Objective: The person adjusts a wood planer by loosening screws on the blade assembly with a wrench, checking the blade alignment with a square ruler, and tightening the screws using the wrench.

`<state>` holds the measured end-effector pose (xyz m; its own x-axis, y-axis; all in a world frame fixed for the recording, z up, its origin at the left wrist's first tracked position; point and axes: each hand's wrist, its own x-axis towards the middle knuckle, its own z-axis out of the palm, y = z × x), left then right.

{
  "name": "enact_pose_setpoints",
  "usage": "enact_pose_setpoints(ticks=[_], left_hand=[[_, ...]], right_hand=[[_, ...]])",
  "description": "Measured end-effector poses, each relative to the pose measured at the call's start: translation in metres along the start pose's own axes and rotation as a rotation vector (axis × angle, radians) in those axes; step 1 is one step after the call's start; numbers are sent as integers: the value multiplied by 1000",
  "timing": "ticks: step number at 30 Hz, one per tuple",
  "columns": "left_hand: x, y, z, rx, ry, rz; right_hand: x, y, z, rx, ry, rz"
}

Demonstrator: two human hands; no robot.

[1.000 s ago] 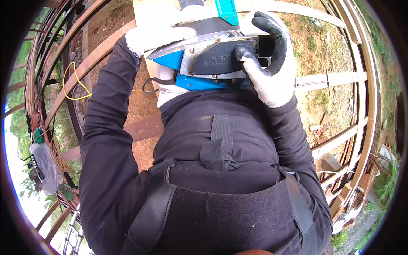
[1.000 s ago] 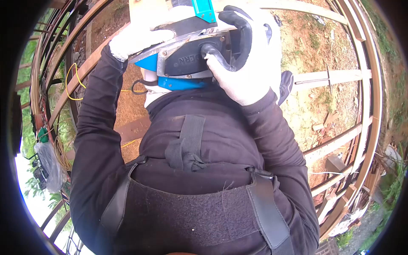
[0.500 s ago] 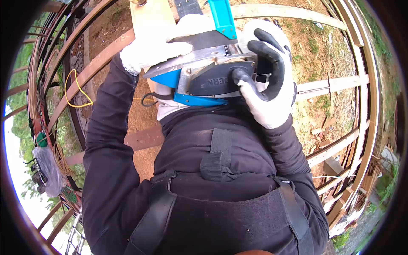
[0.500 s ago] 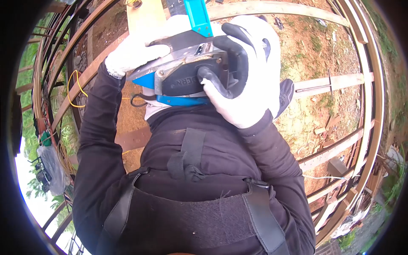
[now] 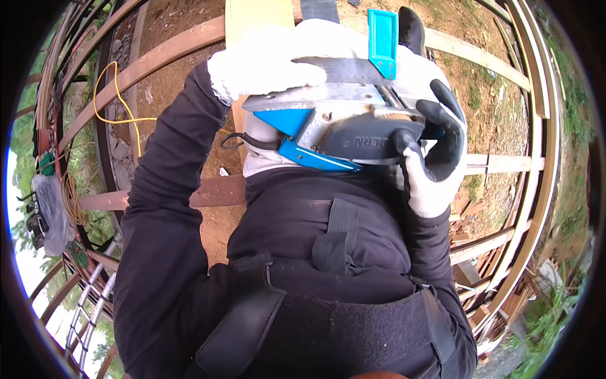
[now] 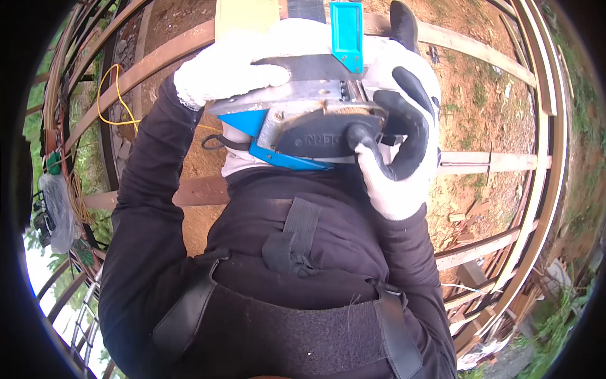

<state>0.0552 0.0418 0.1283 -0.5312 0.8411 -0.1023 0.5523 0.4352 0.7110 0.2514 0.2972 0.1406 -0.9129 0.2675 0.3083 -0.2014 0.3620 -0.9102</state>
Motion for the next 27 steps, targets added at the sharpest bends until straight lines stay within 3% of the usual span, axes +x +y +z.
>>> enact_pose_setpoints(ticks=[5, 7, 10, 16, 18, 20, 24, 27], left_hand=[[-5, -1, 0, 53, 40, 46], [-5, 7, -6, -116, -18, -83], [-2, 1, -8, -83, -95, -235], [5, -10, -5, -76, 39, -19], [8, -6, -6, -92, 12, -59], [9, -6, -7, -106, -11, -101], [7, -8, -7, -103, -28, -132], [5, -4, -9, -128, -38, -149]], right_hand=[[1, -1, 5, -34, -35, 32], [5, 3, 4, -65, -70, 15], [13, 3, 2, -44, -94, 56], [25, 5, 3, 56, -99, 160], [26, 6, 1, 88, -98, 242], [28, 12, 2, 31, -91, 106], [28, 6, 3, 77, -95, 202], [24, 6, 0, 5, -86, 138]])
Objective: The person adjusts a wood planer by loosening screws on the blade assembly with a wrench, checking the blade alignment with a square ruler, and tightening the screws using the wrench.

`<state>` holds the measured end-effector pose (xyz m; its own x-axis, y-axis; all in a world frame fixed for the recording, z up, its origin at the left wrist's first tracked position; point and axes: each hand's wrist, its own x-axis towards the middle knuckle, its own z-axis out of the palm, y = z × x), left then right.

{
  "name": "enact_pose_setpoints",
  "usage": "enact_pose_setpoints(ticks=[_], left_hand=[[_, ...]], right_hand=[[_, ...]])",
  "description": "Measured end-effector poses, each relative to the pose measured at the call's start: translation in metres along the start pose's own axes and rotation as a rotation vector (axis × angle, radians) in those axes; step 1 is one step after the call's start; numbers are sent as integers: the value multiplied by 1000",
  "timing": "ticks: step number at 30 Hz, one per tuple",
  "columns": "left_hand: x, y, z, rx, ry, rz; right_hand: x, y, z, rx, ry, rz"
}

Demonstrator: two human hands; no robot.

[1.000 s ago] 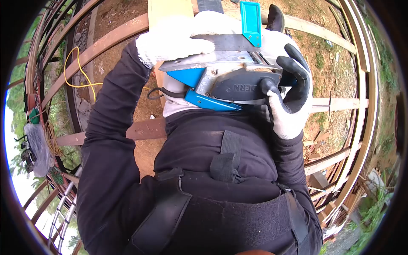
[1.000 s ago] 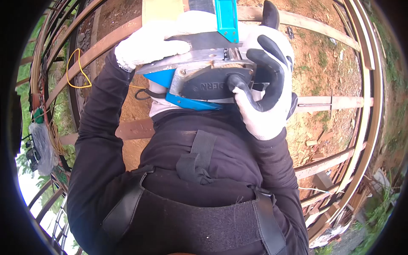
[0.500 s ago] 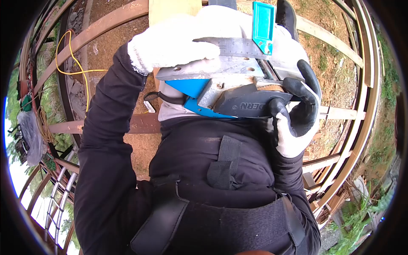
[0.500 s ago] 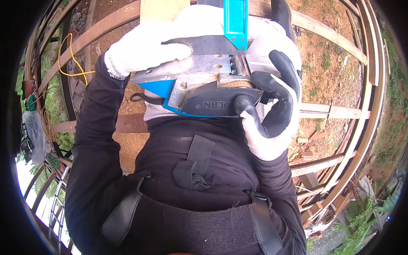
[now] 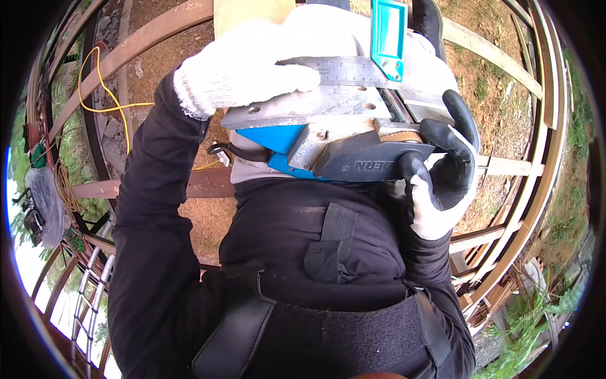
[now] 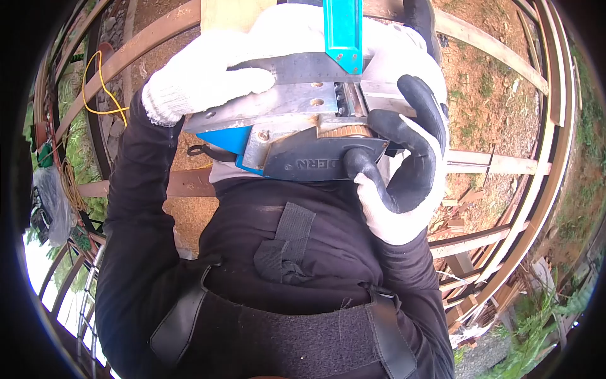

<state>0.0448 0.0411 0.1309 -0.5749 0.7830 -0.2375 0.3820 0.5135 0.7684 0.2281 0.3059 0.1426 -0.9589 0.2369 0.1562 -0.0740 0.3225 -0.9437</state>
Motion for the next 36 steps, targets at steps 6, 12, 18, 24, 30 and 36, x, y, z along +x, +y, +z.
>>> enact_pose_setpoints(ticks=[6, 12, 18, 24, 30, 36], left_hand=[[2, -15, 8, 42, 60, 118], [1, -18, 10, 12, 64, 86], [1, 3, 1, -9, -26, -91], [0, 7, 2, -14, -8, -113], [0, 9, 0, -9, -28, -107], [-4, -2, 4, 39, 41, 55]], right_hand=[[-3, -5, 0, -13, -34, 82], [2, 3, -4, -164, -76, -48], [4, 4, -5, -267, -73, -195], [4, 0, -6, -286, -78, -176], [6, 1, -8, -323, -115, -242], [6, 5, -6, -358, -112, -252]])
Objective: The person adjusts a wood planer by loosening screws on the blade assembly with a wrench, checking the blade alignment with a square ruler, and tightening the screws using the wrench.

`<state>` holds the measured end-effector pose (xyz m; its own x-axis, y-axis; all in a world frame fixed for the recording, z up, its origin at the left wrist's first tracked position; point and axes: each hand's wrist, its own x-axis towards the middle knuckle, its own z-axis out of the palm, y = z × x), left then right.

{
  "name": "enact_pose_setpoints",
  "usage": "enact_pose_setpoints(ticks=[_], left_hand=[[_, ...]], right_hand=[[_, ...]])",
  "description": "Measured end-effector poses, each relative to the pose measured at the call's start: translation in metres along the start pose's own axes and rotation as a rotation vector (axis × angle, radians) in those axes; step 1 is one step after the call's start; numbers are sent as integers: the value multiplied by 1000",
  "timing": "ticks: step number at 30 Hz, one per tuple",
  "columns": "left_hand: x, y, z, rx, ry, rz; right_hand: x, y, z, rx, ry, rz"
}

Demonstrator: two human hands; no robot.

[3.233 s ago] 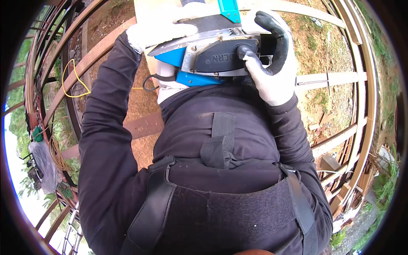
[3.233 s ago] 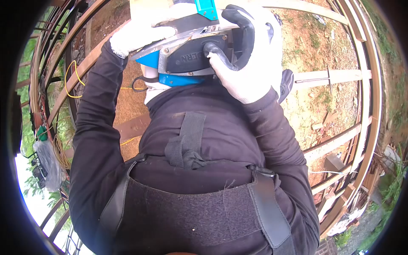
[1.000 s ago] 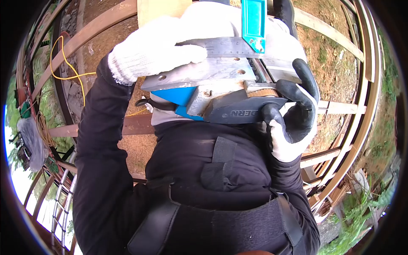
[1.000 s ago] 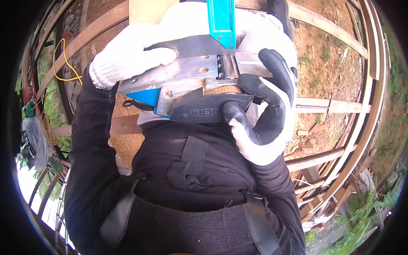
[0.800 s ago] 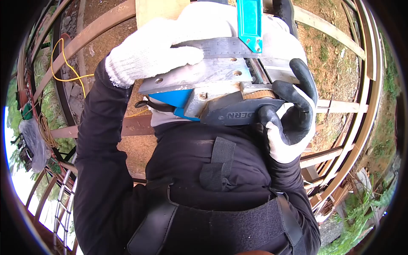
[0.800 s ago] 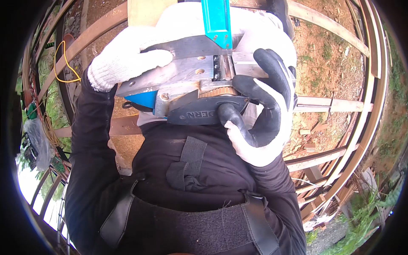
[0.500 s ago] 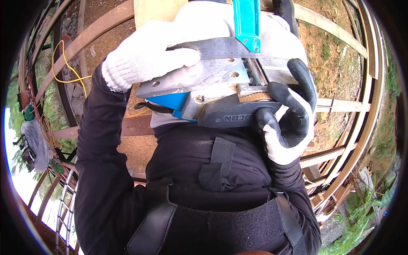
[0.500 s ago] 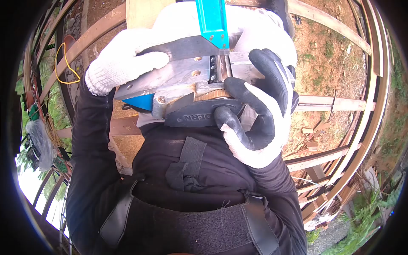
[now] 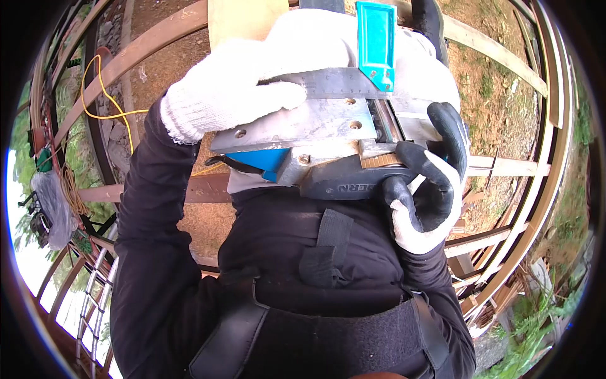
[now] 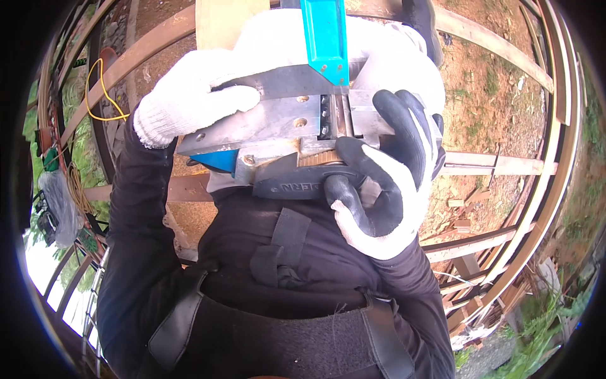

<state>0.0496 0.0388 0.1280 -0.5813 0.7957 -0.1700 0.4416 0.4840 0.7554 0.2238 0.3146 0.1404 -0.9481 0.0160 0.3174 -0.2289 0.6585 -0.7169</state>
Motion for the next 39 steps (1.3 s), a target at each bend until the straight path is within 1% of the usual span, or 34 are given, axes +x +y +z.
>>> enact_pose_setpoints(ticks=[2, 4, 5, 7, 8, 9, 10, 12, 16, 20, 22, 24, 26, 29, 31, 32, 34, 35, 36, 38, 39], left_hand=[[0, -1, 0, 30, -9, 24], [0, -1, 2, 84, 56, 142], [0, 0, 3, 84, 62, 143], [-1, 4, 3, 14, 33, 50], [-1, 6, 2, 16, 36, 50], [-1, 8, 1, -23, 19, 3], [-1, 10, 0, -63, 0, -43], [-2, 6, -1, -30, -22, -47], [-2, 3, -1, 75, -63, -92], [-2, 4, 1, 47, -59, -77], [-2, 3, 8, 60, 102, 87], [-3, 1, 7, 39, 92, 76], [-4, -1, 7, 18, 75, 69], [-5, -2, 4, 90, 101, 117], [-6, 2, -3, 111, 84, 48], [-7, 6, -5, 115, 78, 54], [-12, 21, -9, -130, 188, 14], [-14, 33, -18, -240, 110, -81], [-16, 37, -23, -235, 108, -79], [-20, 43, -29, -1, -35, -56], [-23, 44, -26, 35, -19, -10]], right_hand=[[0, 2, 0, -19, -10, -41], [-1, 3, 0, -23, -20, -55], [0, 3, 0, -22, -23, -58], [0, 2, -1, -6, -28, -58], [-1, 2, 0, 1, -29, -57], [-1, 3, 2, 9, -29, -56], [-4, 7, 6, 53, 8, -65], [-4, 7, 7, 95, 45, -76], [-2, 1, 2, 17, -3, -45], [-5, 2, 5, 33, 9, -38], [-5, 0, 4, 18, 3, -26], [-5, 0, 5, -6, -11, -15], [-5, 4, 11, 71, 70, -33], [-5, 8, 18, 130, 132, -17], [-4, 10, 18, 126, 144, -11], [-4, 11, 17, 113, 143, -8], [-3, 12, 15, 78, 126, -21], [-3, 13, 15, 68, 121, -30], [-3, 13, 14, 58, 115, -39], [-3, 13, 15, 70, 126, -45], [-4, 12, 16, 76, 130, -47]])
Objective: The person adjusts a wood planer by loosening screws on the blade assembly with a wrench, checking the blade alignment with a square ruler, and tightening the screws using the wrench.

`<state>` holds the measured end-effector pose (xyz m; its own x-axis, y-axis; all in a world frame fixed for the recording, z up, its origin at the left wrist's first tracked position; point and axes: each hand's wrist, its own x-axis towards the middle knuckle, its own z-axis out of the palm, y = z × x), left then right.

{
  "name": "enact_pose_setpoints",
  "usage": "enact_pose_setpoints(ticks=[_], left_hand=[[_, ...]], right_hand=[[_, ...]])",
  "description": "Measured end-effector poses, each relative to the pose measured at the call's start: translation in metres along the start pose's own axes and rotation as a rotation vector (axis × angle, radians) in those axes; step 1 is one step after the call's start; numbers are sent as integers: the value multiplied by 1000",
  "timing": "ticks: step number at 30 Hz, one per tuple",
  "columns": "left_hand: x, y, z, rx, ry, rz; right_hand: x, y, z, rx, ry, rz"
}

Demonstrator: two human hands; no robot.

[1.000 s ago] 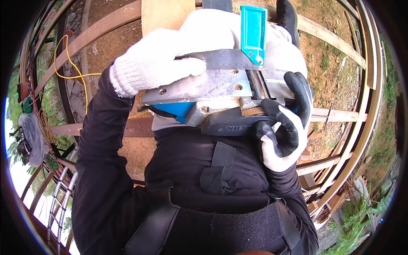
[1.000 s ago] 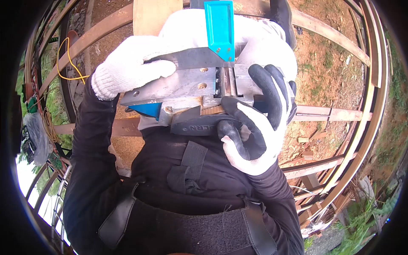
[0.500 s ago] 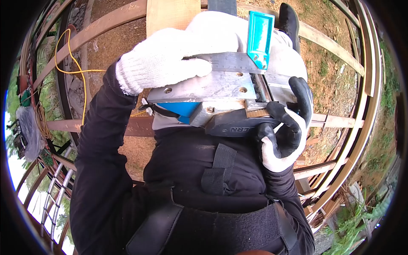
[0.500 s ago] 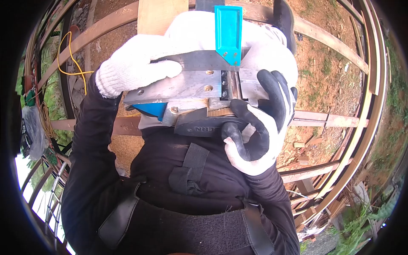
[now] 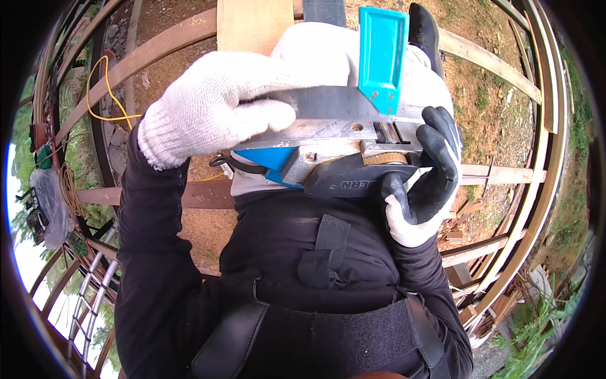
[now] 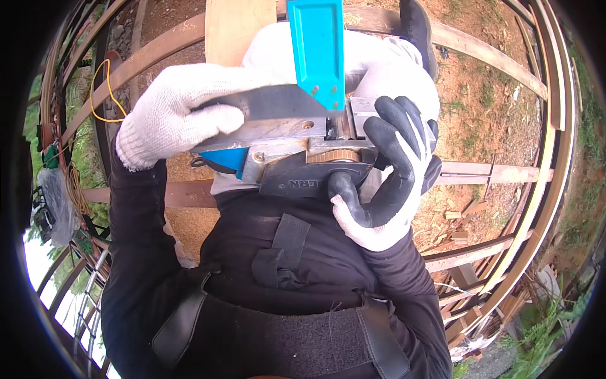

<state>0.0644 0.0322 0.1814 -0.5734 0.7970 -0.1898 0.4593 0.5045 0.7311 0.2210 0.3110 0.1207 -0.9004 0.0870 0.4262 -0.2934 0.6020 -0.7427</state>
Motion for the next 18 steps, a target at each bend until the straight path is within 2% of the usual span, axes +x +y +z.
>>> enact_pose_setpoints(ticks=[3, 5, 18], left_hand=[[-4, 11, -1, -13, -51, -54], [-5, 12, 1, 22, -48, -16], [-9, 19, 9, 16, -37, -12]], right_hand=[[0, -3, -2, -1, -5, 2], [-1, -5, -6, -29, -58, 7], [-9, -8, -8, -80, -54, -47]])
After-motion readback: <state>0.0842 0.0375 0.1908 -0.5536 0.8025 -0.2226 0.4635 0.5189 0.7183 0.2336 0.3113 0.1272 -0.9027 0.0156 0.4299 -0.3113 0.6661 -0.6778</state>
